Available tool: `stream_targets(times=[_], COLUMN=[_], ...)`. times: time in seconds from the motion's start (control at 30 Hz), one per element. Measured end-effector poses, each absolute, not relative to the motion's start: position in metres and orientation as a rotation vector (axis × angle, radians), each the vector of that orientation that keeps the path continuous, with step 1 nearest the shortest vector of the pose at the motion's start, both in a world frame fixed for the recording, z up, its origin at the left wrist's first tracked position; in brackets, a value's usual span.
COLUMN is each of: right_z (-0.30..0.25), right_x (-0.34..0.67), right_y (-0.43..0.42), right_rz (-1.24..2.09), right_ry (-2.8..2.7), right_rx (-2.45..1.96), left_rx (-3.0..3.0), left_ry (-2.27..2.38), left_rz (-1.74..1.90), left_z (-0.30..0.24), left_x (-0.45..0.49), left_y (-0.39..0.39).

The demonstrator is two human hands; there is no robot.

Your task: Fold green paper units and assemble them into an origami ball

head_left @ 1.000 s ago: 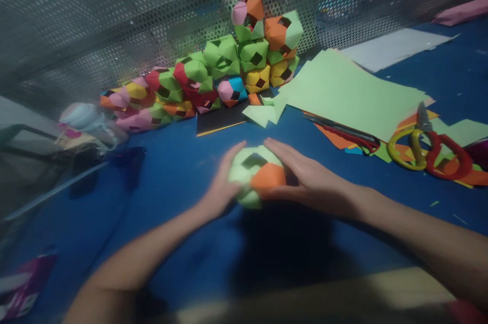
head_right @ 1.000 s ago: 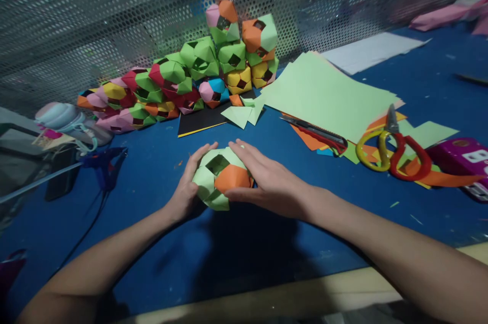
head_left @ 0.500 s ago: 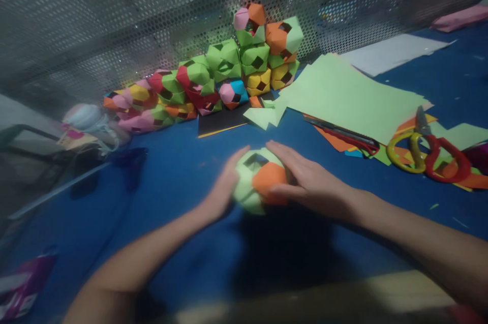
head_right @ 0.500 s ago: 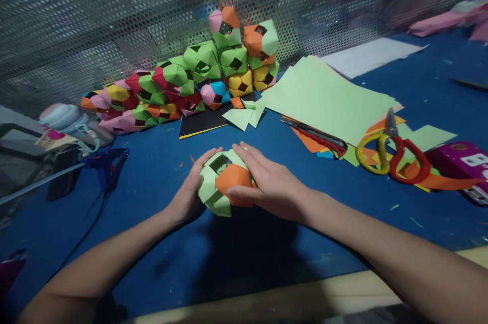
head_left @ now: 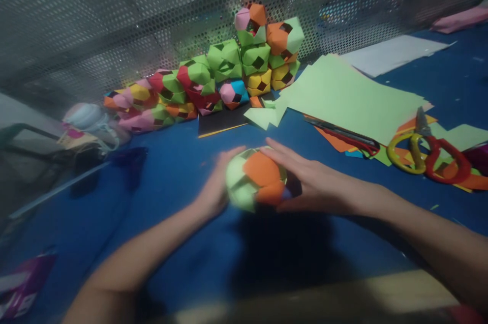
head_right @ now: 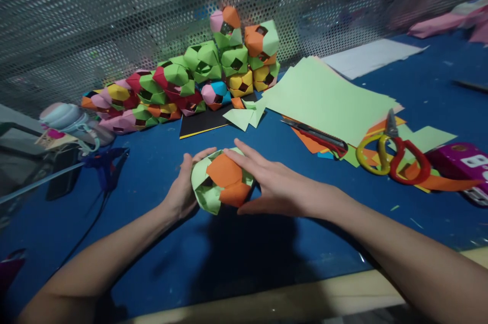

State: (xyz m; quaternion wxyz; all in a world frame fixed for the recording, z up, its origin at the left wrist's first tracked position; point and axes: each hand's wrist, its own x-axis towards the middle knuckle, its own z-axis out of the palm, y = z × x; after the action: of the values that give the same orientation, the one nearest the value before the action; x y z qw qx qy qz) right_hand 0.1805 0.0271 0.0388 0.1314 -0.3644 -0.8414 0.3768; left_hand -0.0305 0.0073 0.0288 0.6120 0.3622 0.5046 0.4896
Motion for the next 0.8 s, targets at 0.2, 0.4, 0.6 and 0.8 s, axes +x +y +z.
stream_targets(times=[0.2, 0.4, 0.6, 0.8], right_z=[0.031, 0.035, 0.030, 0.028], right_x=[0.176, 0.178, 0.180, 0.177], right_y=[0.030, 0.032, 0.033, 0.033], right_rz=[1.079, 1.172, 1.331, 1.347], right_ry=[-2.361, -2.148, -1.989, -1.984], right_rx=[-1.053, -1.082, -1.038, -1.079], left_rx=[0.732, 0.934, 1.210, 1.195], left_ry=[1.104, 0.943, 0.985, 1.084], left_rz=[1.063, 1.055, 0.949, 0.984], left_z=[0.036, 0.041, 0.028, 0.024], left_x=[-0.031, -0.039, -0.054, -0.054], left_y=[0.006, 0.007, 0.011, 0.013])
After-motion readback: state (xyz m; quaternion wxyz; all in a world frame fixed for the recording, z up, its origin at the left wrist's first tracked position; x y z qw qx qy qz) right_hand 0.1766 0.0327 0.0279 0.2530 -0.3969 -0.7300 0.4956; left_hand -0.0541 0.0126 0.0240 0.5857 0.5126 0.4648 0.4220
